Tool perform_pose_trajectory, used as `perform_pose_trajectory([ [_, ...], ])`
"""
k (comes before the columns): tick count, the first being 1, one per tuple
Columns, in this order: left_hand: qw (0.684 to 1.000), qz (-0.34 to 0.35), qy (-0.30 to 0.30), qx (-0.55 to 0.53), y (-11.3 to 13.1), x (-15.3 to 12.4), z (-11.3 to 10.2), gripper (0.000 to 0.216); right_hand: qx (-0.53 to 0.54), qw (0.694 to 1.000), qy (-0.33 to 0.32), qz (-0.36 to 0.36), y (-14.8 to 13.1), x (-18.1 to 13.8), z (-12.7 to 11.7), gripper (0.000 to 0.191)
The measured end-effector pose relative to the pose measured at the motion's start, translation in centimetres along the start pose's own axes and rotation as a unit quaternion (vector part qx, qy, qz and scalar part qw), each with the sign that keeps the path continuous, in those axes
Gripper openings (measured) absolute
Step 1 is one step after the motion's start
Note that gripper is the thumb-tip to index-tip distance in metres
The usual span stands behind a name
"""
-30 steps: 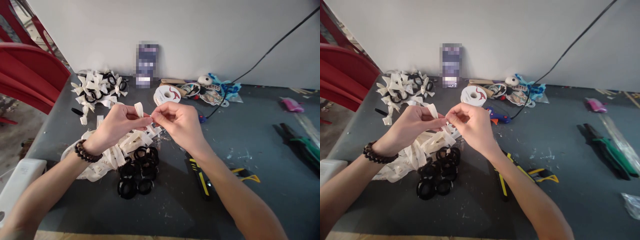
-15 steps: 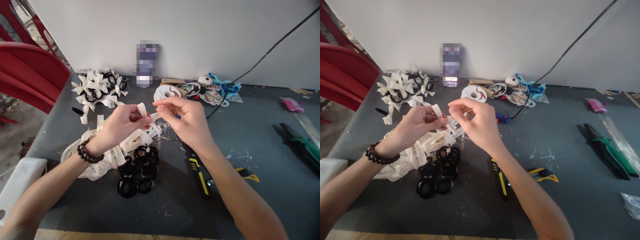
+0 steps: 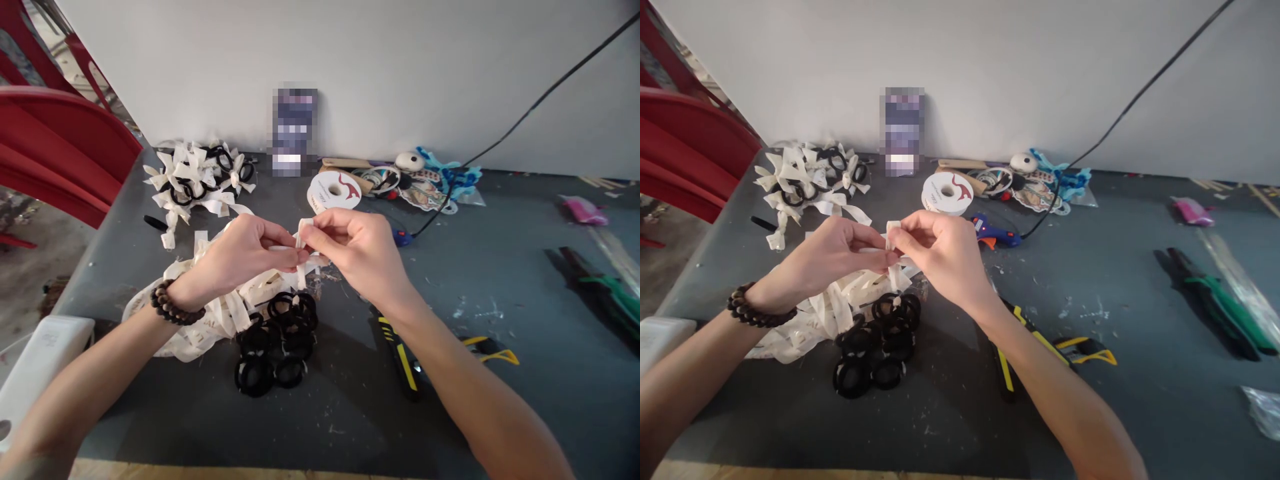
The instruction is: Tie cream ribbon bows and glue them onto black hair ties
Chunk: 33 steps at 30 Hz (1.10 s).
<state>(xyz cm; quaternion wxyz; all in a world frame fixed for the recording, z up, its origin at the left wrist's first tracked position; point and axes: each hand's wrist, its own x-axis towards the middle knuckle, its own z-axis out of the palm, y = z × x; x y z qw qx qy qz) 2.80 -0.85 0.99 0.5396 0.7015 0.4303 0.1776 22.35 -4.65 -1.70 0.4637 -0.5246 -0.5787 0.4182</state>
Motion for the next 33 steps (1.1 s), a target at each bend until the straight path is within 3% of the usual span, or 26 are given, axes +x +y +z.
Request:
perform_pose_trajectory([
  [9,0.998,-0.014,-0.061,-0.017,0.3,0.0,-0.8,0.022,0.141,0.983,-0.04,0.109,1.1,0.5,0.7,0.037],
  [16,0.99,-0.007,0.028,-0.135,-0.1,0.2,-0.1,0.025,0.057,0.998,-0.008,0.04,1.0,0.9,-0.9,0.045],
  [20,0.983,-0.001,0.048,-0.177,-0.2,0.3,-0.1,0.031,-0.004,0.999,-0.024,0.032,0.6,0.5,-0.8,0.035],
  [28,0.992,0.013,0.076,-0.099,-0.2,0.1,0.0,0.031,-0.132,0.988,0.031,-0.078,-0.1,0.0,-0.1,0.014],
  [33,0.992,0.034,0.112,-0.039,0.4,-0.3,0.6,0.037,-0.112,0.992,0.012,-0.065,0.6,0.8,-0.7,0.011],
])
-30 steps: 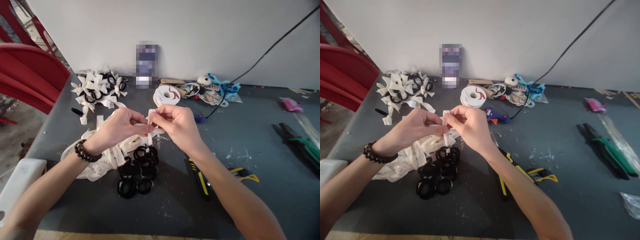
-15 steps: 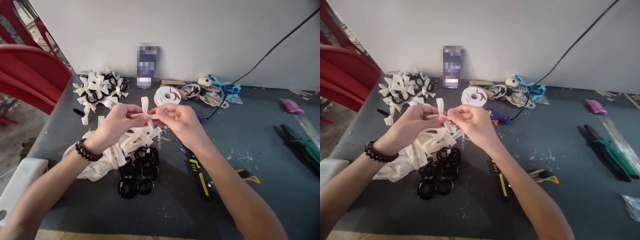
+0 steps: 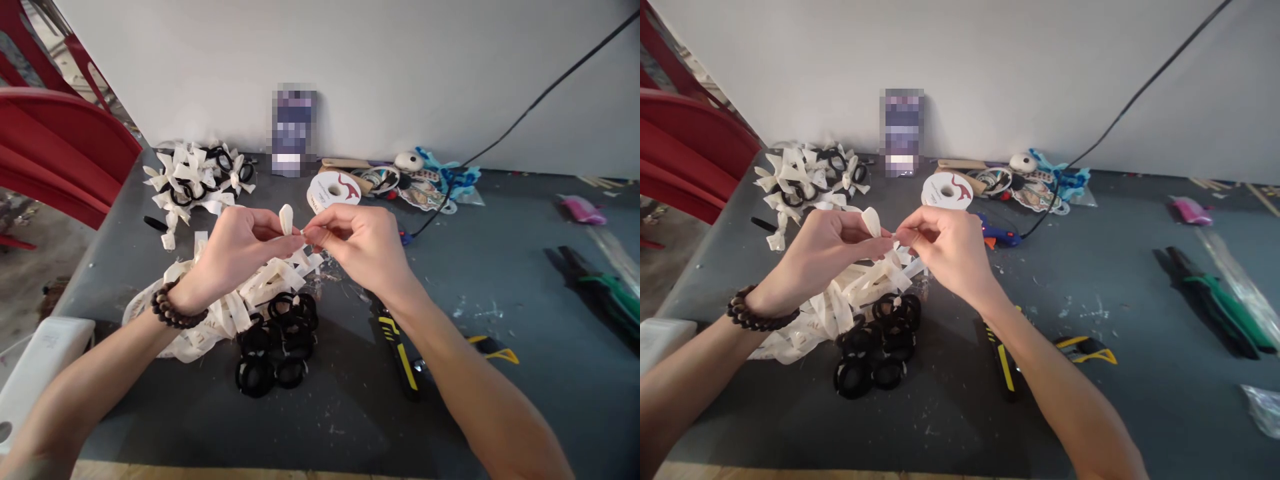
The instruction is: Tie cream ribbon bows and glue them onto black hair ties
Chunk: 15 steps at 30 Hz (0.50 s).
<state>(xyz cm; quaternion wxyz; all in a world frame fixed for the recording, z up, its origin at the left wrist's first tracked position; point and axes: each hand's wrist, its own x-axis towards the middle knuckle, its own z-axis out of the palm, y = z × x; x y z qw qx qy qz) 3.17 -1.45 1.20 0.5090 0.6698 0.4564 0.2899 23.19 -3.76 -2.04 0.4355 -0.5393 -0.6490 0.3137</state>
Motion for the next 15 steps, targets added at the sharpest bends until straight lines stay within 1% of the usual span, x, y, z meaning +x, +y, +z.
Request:
perform_pose_trajectory([
  [3,1.0,0.005,0.009,0.023,0.0,-0.1,0.0,0.035,0.026,0.999,-0.021,0.025,0.5,0.3,-0.2,0.012],
  [6,1.0,-0.012,-0.02,0.007,-0.3,0.0,-0.5,0.027,-0.001,0.999,-0.034,0.011,0.3,0.3,-0.4,0.016],
  [8,0.999,-0.024,-0.036,-0.031,-0.5,0.2,-0.8,0.02,-0.018,1.0,-0.017,-0.011,0.0,0.2,-0.6,0.019],
  [11,0.995,-0.048,-0.043,-0.072,-0.8,0.6,-1.1,0.019,-0.045,0.999,0.017,-0.025,-0.5,-0.1,-0.5,0.024],
  [13,0.995,-0.063,-0.053,-0.058,-0.9,0.7,-1.0,0.019,-0.041,0.999,0.007,-0.015,-0.7,-0.3,-0.2,0.029],
  [15,0.996,-0.06,-0.059,-0.022,-1.0,0.7,-0.7,0.017,-0.022,1.0,-0.015,-0.003,-0.8,-0.4,0.2,0.028],
])
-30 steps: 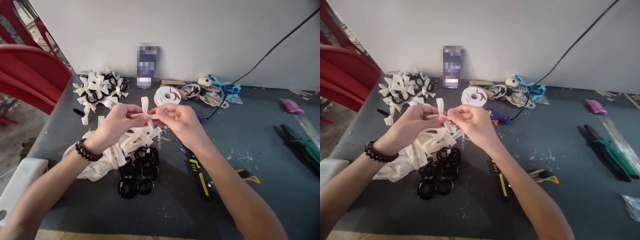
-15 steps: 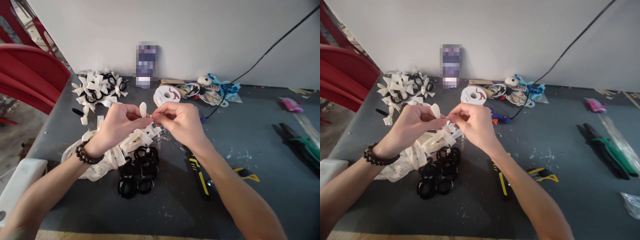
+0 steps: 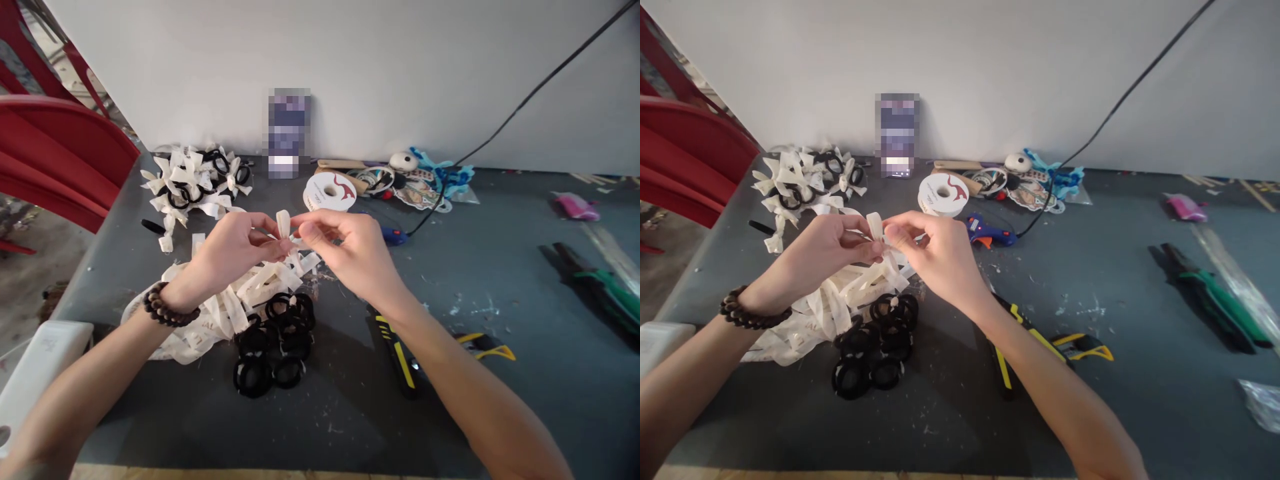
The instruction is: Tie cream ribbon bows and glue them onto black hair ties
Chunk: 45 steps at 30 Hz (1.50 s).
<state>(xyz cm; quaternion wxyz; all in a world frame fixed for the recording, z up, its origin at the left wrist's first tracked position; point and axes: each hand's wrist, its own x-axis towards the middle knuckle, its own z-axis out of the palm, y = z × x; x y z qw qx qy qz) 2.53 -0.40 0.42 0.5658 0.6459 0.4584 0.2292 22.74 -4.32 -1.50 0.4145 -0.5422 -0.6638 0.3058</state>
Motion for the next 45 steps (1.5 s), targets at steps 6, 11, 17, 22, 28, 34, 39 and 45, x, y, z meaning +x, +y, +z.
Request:
perform_pose_trajectory([
  [6,0.998,0.037,0.002,0.047,-0.3,0.1,0.3,0.013,0.018,1.0,0.017,-0.001,-0.1,-0.1,0.4,0.017],
  [11,0.998,0.0,-0.004,0.063,-0.2,0.1,0.0,0.018,0.093,0.994,0.013,0.055,0.3,-0.1,0.6,0.026],
  [17,0.998,0.011,-0.006,0.064,0.1,-0.1,-0.1,0.017,0.144,0.985,0.02,0.094,0.6,0.0,1.0,0.029],
  [22,0.998,0.028,0.029,0.043,0.1,-0.1,0.2,0.019,0.132,0.987,0.003,0.087,0.5,0.2,0.2,0.034],
  [28,0.996,0.012,0.06,-0.06,0.1,0.4,0.5,0.021,0.098,0.993,0.023,0.056,0.9,0.5,-0.1,0.021],
  [34,0.997,0.004,0.042,-0.06,0.2,0.5,0.8,0.022,0.074,0.997,0.02,0.033,0.9,0.4,0.3,0.016],
  [39,0.998,0.003,0.033,-0.062,0.0,0.2,0.8,0.026,0.037,0.999,0.019,0.014,0.7,0.3,0.3,0.013],
  [45,0.997,0.036,0.064,0.007,0.1,-0.2,1.1,0.034,-0.015,1.0,0.021,0.002,1.0,0.7,-0.2,0.006],
])
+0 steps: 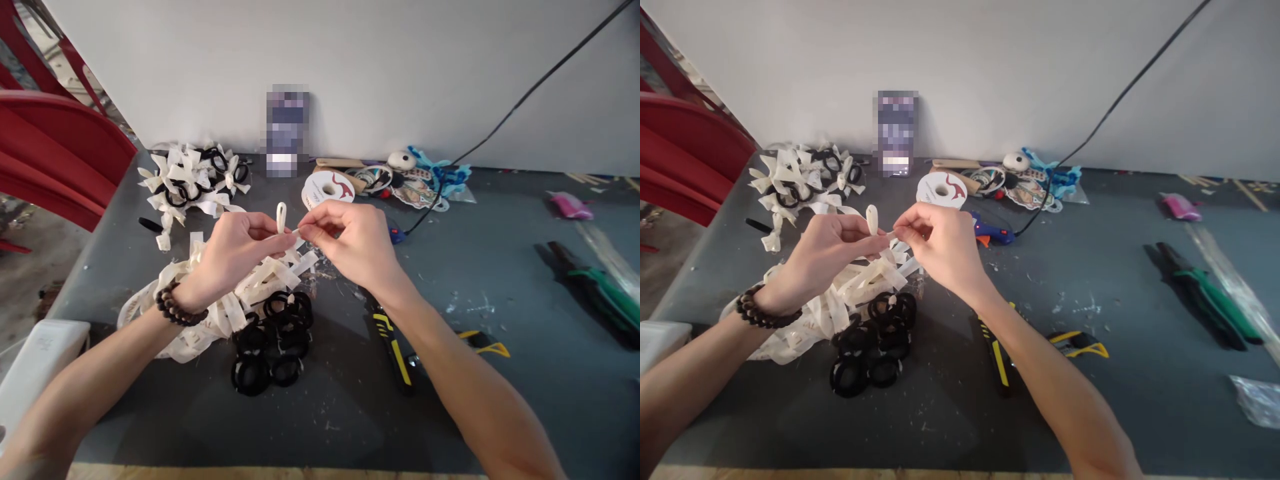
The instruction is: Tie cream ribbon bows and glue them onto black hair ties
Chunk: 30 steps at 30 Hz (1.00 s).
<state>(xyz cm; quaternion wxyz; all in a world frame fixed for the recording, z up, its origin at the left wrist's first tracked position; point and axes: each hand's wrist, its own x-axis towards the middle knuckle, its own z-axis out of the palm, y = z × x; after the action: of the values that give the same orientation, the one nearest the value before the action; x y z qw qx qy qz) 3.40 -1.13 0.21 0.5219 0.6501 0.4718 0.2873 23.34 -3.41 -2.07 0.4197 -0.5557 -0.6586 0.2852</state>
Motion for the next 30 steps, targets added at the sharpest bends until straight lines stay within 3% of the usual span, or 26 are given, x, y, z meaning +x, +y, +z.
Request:
perform_pose_trajectory([
  [4,0.997,0.011,0.004,0.072,-0.3,0.0,0.0,0.036,-0.007,1.0,-0.008,0.002,0.3,0.2,0.0,0.005],
  [10,1.0,0.015,-0.015,-0.018,-1.5,0.6,0.0,0.025,-0.09,0.995,0.015,-0.049,-0.1,0.0,-0.3,0.009],
  [14,0.999,0.011,-0.041,-0.004,-1.5,0.7,0.0,0.02,-0.043,0.998,0.0,-0.052,-0.6,-0.2,-0.5,0.018],
  [19,0.998,-0.024,-0.06,-0.004,-1.0,0.4,0.0,0.025,0.035,0.998,-0.045,-0.018,-0.2,-0.1,0.0,0.009],
  [24,0.997,-0.01,-0.064,0.032,-0.9,0.3,-0.3,0.026,0.057,0.998,-0.033,0.007,-0.1,-0.3,0.3,0.013],
  [30,0.987,0.028,-0.022,0.158,-0.5,0.2,-0.3,0.028,0.103,0.993,-0.007,0.06,-0.4,-0.6,0.8,0.015],
])
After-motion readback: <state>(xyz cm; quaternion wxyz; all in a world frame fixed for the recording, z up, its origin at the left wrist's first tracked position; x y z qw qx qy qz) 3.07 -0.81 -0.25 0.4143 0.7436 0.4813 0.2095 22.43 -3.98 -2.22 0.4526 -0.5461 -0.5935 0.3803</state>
